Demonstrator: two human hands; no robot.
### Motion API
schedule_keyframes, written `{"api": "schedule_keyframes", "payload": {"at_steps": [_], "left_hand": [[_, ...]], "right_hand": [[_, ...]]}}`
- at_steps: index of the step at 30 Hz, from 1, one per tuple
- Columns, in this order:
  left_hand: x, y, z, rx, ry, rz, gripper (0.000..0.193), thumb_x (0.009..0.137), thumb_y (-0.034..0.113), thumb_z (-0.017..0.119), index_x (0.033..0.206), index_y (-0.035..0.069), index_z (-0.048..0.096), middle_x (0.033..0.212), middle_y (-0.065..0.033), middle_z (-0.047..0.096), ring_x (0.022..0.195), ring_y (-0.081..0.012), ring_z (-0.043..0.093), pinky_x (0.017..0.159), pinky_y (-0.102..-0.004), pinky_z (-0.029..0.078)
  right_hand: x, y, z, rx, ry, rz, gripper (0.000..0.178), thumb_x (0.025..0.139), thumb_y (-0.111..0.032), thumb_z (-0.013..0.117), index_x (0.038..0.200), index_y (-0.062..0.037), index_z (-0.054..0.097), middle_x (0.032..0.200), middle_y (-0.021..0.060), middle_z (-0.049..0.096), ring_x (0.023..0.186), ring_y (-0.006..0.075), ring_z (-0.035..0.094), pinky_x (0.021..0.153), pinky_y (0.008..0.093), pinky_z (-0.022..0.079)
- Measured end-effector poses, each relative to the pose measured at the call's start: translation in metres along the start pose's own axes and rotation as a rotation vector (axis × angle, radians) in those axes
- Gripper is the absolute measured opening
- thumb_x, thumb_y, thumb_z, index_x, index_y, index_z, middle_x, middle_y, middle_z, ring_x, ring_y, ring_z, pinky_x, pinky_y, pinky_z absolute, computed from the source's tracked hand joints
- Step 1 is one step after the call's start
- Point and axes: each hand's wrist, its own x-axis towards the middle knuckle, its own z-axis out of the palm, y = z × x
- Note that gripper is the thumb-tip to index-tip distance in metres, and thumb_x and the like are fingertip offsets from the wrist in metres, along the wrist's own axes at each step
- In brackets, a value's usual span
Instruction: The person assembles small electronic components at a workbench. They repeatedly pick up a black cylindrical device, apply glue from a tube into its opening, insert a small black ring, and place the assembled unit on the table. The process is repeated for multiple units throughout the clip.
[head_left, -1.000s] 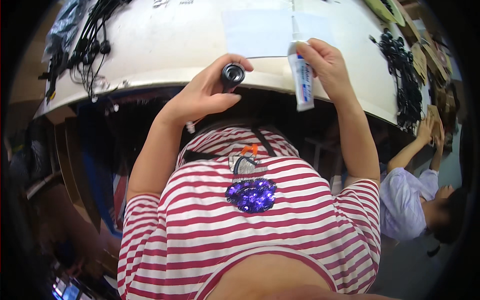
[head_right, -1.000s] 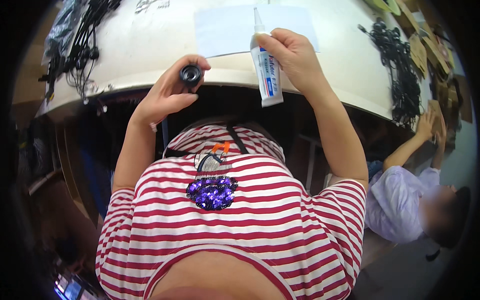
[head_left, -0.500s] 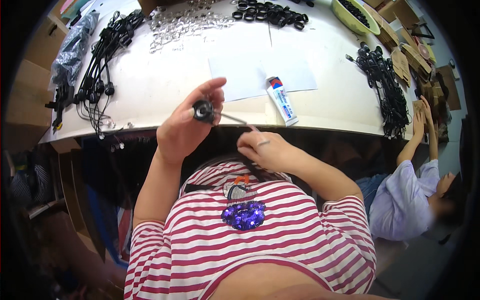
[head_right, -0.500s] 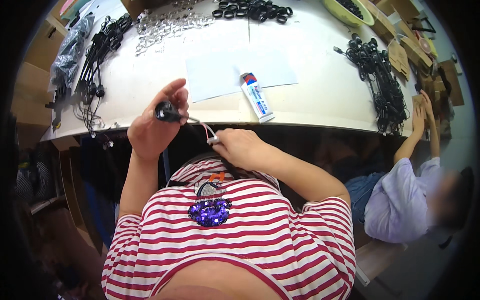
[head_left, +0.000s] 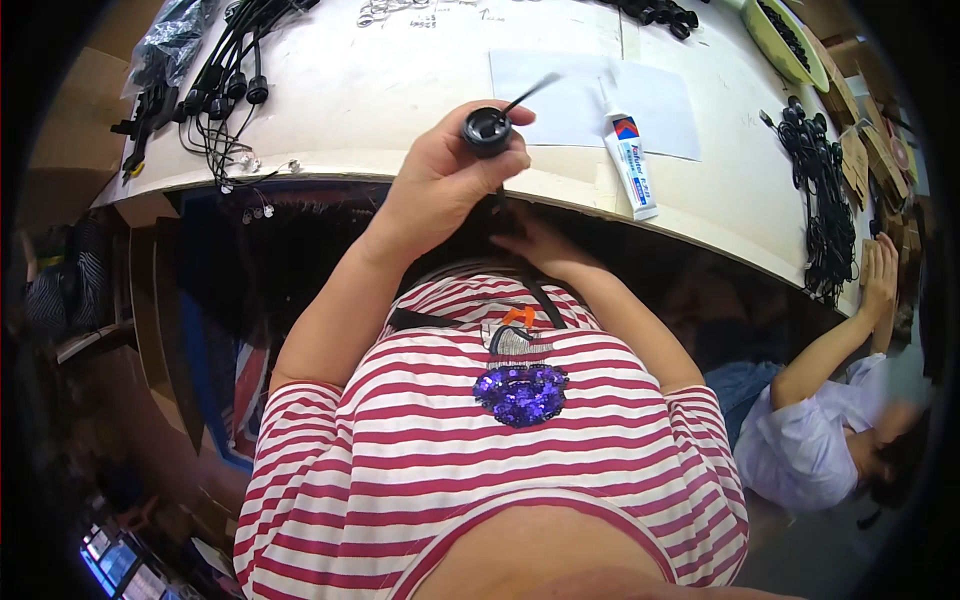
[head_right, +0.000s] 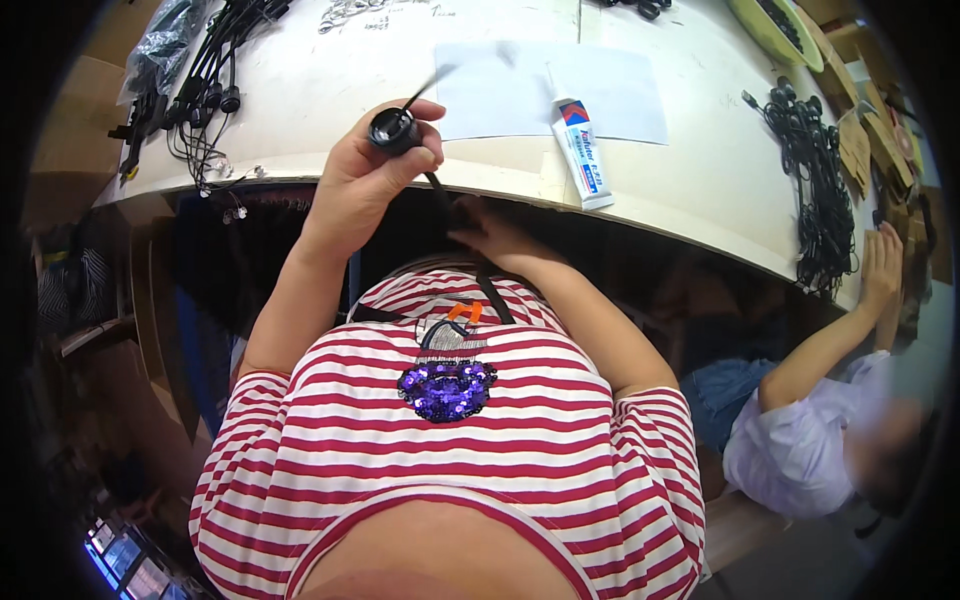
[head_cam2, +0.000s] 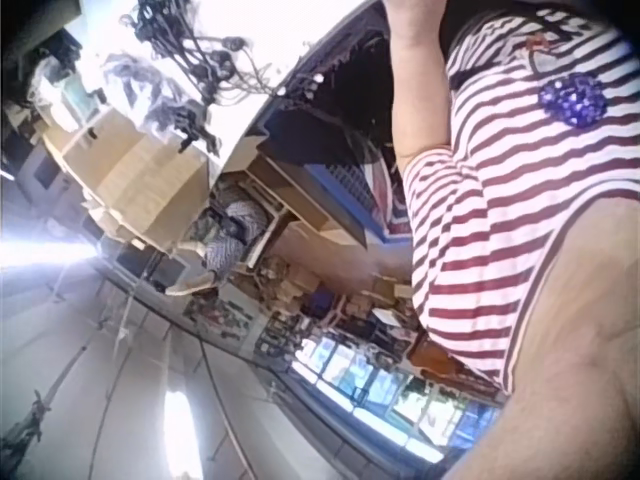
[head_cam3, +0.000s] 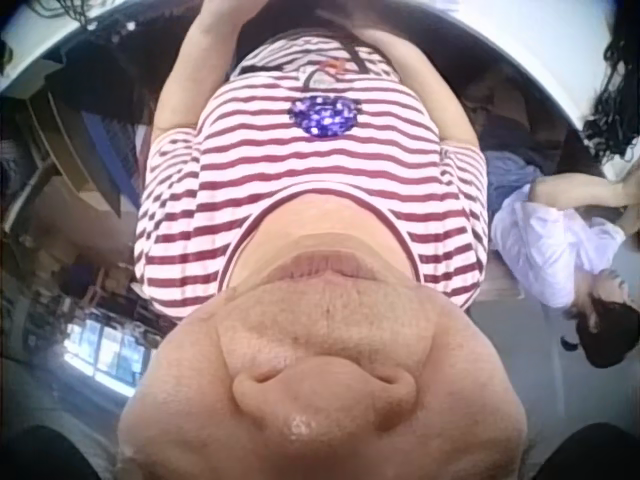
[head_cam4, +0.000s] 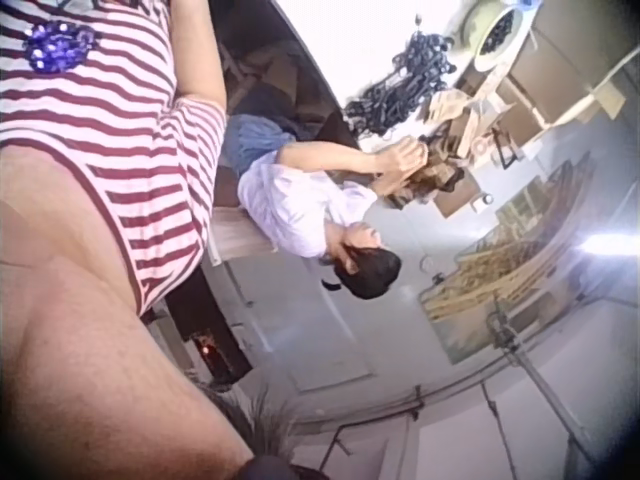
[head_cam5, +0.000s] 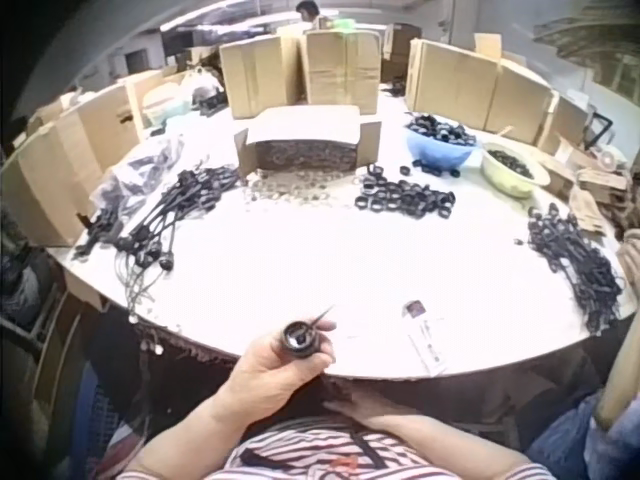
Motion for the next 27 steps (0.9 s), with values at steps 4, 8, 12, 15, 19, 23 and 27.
{"api": "schedule_keyframes", "payload": {"at_steps": [4, 8, 12, 15, 19, 23, 27], "left_hand": [[-0.004, 0.001, 0.011, 0.007, -0.092, 0.019, 0.035, 0.083, 0.008, 0.06, 0.116, 0.001, 0.047, 0.086, -0.0009, 0.052, 0.081, -0.0072, 0.048, 0.074, -0.0188, 0.039], [-0.004, 0.011, 0.012, 0.064, -0.062, 0.086, 0.039, 0.083, 0.008, 0.061, 0.118, 0.002, 0.045, 0.085, -0.001, 0.051, 0.079, -0.007, 0.046, 0.073, -0.0186, 0.038], [-0.006, 0.01, 0.009, 0.106, -0.107, 0.073, 0.042, 0.082, 0.003, 0.059, 0.121, 0.001, 0.043, 0.087, -0.0016, 0.051, 0.08, -0.0075, 0.047, 0.075, -0.0194, 0.039], [-0.009, 0.01, 0.01, -0.003, -0.134, 0.089, 0.041, 0.081, 0.002, 0.058, 0.12, 0.001, 0.045, 0.089, -0.0023, 0.051, 0.082, -0.0075, 0.048, 0.075, -0.0191, 0.04], [-0.014, 0.004, 0.018, 0.062, -0.129, 0.011, 0.036, 0.081, 0.002, 0.06, 0.115, 0.001, 0.051, 0.089, -0.0026, 0.053, 0.084, -0.0079, 0.05, 0.075, -0.0193, 0.042], [-0.013, 0.008, 0.014, 0.175, -0.131, 0.065, 0.036, 0.081, 0.004, 0.061, 0.115, 0.001, 0.05, 0.084, -0.0024, 0.054, 0.077, -0.0073, 0.05, 0.068, -0.0195, 0.043], [-0.007, 0.014, -0.004, 0.082, 0.003, 0.176, 0.044, 0.081, 0.019, 0.063, 0.116, -0.001, 0.046, 0.073, -0.0004, 0.051, 0.065, -0.0047, 0.045, 0.057, -0.0164, 0.037]], "right_hand": [[0.005, 0.031, 0.0, -0.329, 0.016, -0.041, 0.033, 0.086, -0.026, 0.052, 0.108, -0.0017, 0.048, 0.096, 0.019, 0.056, 0.089, 0.0311, 0.055, 0.08, 0.0362, 0.042], [0.003, 0.031, 0.002, -0.273, -0.089, 0.11, 0.028, 0.087, -0.028, 0.052, 0.101, -0.0044, 0.054, 0.092, 0.0173, 0.058, 0.085, 0.0301, 0.056, 0.077, 0.0362, 0.043], [-0.001, 0.005, -0.001, -0.212, -0.038, -0.04, 0.027, 0.086, -0.03, 0.053, 0.094, -0.0055, 0.06, 0.085, 0.0155, 0.061, 0.081, 0.0279, 0.058, 0.075, 0.0345, 0.043], [-0.003, 0.003, 0.001, -0.173, -0.041, -0.079, 0.028, 0.086, -0.031, 0.054, 0.093, -0.0058, 0.062, 0.085, 0.015, 0.062, 0.081, 0.0267, 0.059, 0.075, 0.0332, 0.043], [0.006, 0.031, 0.016, -0.084, -0.026, -0.147, 0.025, 0.086, -0.029, 0.054, 0.094, -0.0064, 0.063, 0.089, 0.0154, 0.062, 0.086, 0.0271, 0.059, 0.08, 0.0339, 0.043], [0.002, 0.009, 0.012, -0.196, -0.086, 0.013, 0.025, 0.085, -0.024, 0.054, 0.098, -0.0034, 0.061, 0.093, 0.0164, 0.062, 0.093, 0.0294, 0.057, 0.084, 0.0353, 0.043], [-0.02, -0.038, -0.008, -0.415, -0.093, -0.21, 0.022, 0.082, -0.008, 0.056, 0.102, 0.0003, 0.059, 0.095, 0.0182, 0.062, 0.091, 0.0287, 0.059, 0.082, 0.0314, 0.046]]}}
